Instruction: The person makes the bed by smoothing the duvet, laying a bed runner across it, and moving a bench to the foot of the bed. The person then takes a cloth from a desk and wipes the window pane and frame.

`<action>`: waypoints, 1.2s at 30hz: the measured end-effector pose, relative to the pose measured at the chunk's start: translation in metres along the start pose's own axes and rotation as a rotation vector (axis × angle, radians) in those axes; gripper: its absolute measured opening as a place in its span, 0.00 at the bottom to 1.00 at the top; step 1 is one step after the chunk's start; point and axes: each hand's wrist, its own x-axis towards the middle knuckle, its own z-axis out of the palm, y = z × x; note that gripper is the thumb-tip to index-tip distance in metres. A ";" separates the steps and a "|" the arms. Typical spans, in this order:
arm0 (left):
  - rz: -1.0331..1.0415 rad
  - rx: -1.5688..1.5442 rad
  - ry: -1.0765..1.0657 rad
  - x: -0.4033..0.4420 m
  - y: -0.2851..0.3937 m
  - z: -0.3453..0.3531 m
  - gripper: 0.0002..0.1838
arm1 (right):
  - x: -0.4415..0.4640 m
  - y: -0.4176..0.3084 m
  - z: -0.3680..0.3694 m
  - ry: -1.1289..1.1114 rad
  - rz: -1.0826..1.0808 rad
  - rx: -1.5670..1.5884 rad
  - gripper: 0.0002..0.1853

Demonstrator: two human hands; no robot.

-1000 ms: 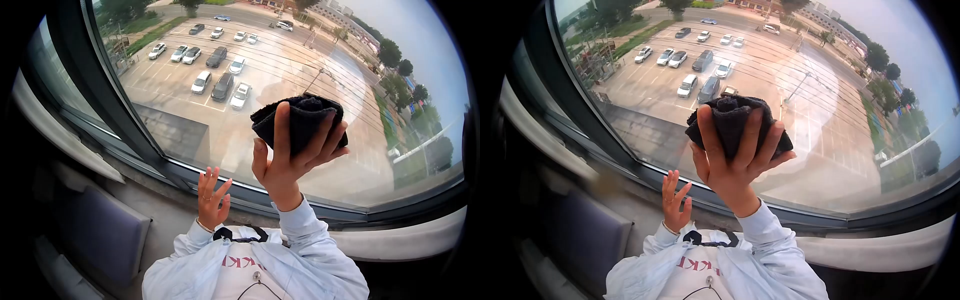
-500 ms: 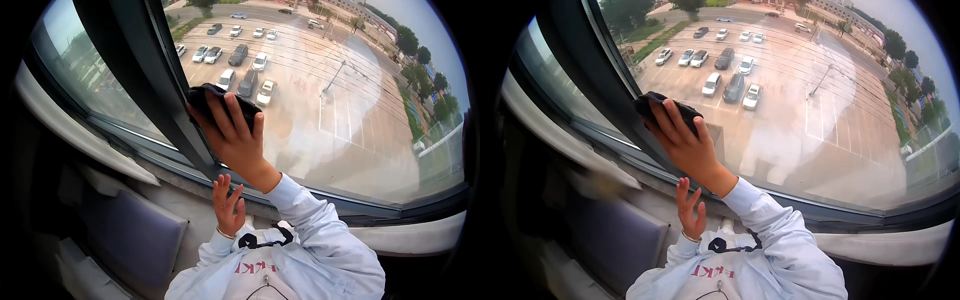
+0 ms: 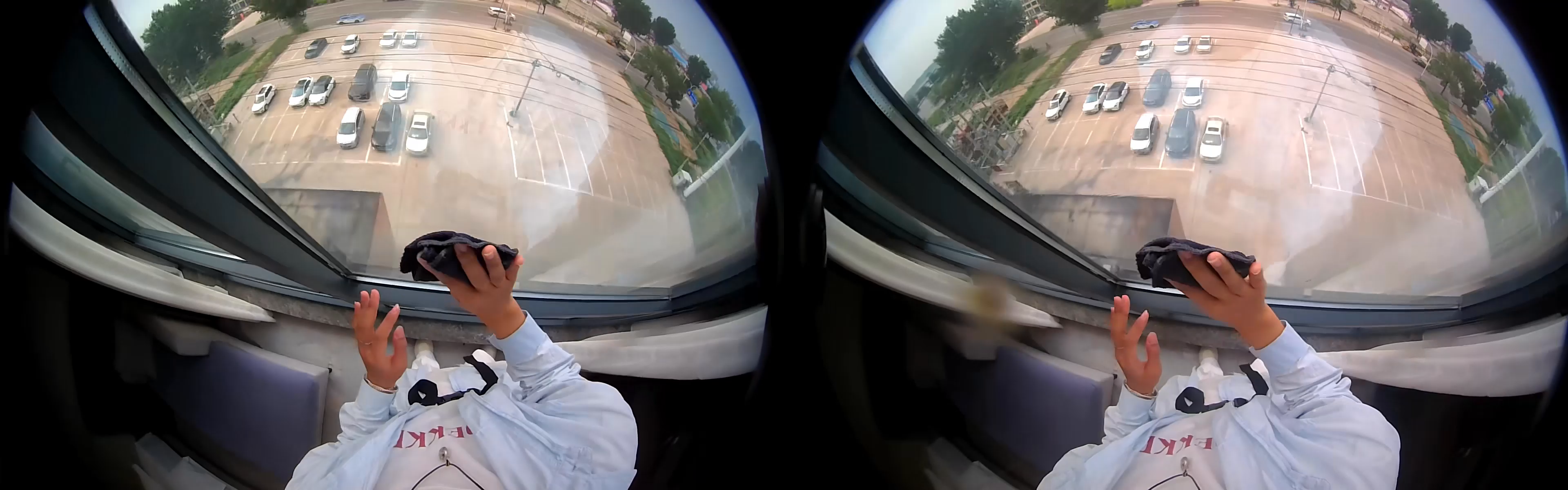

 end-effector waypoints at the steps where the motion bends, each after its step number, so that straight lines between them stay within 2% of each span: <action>1: 0.017 -0.002 -0.008 0.005 -0.001 0.002 0.18 | -0.010 0.007 -0.003 -0.011 0.011 -0.034 0.15; 5: 0.136 -0.079 -0.092 0.015 -0.001 0.025 0.17 | -0.054 0.051 -0.015 0.055 0.109 -0.082 0.15; 6: 0.179 -0.064 -0.045 0.016 0.002 0.034 0.17 | -0.059 0.064 -0.020 0.054 0.122 -0.107 0.15; 8: 0.318 -0.058 -0.004 0.020 0.006 0.060 0.17 | -0.074 0.098 -0.036 0.079 0.130 -0.154 0.35; 11: 0.416 -0.087 -0.017 0.023 0.017 0.080 0.16 | -0.082 0.128 -0.048 0.104 0.123 -0.199 0.36; 12: 0.448 -0.116 -0.040 0.027 0.026 0.088 0.15 | -0.105 0.136 -0.049 0.095 0.253 -0.168 0.31; 15: 0.579 -0.130 -0.058 0.032 0.054 0.114 0.17 | -0.118 0.184 -0.074 0.055 0.197 -0.262 0.25; 19: 0.637 -0.189 -0.132 0.033 0.092 0.145 0.21 | -0.149 0.248 -0.099 0.064 0.230 -0.336 0.22; 22: 0.679 -0.269 -0.156 0.031 0.118 0.165 0.18 | -0.180 0.285 -0.109 0.152 0.526 -0.321 0.20; 25: 0.749 -0.312 -0.184 0.033 0.140 0.190 0.15 | -0.203 0.318 -0.122 0.158 0.502 -0.318 0.21; 27: 0.802 -0.167 -0.151 0.033 0.153 0.208 0.17 | -0.222 0.339 -0.128 0.160 0.501 -0.348 0.23; 29: 0.804 -0.109 -0.119 0.026 0.154 0.233 0.18 | -0.241 0.360 -0.138 0.142 0.590 -0.365 0.25; 32: 0.830 0.248 0.140 0.029 0.152 0.261 0.19 | -0.270 0.396 -0.151 0.136 0.664 -0.411 0.27; 36: 0.784 0.307 0.152 0.026 0.155 0.261 0.20 | -0.304 0.438 -0.161 0.209 0.741 -0.385 0.31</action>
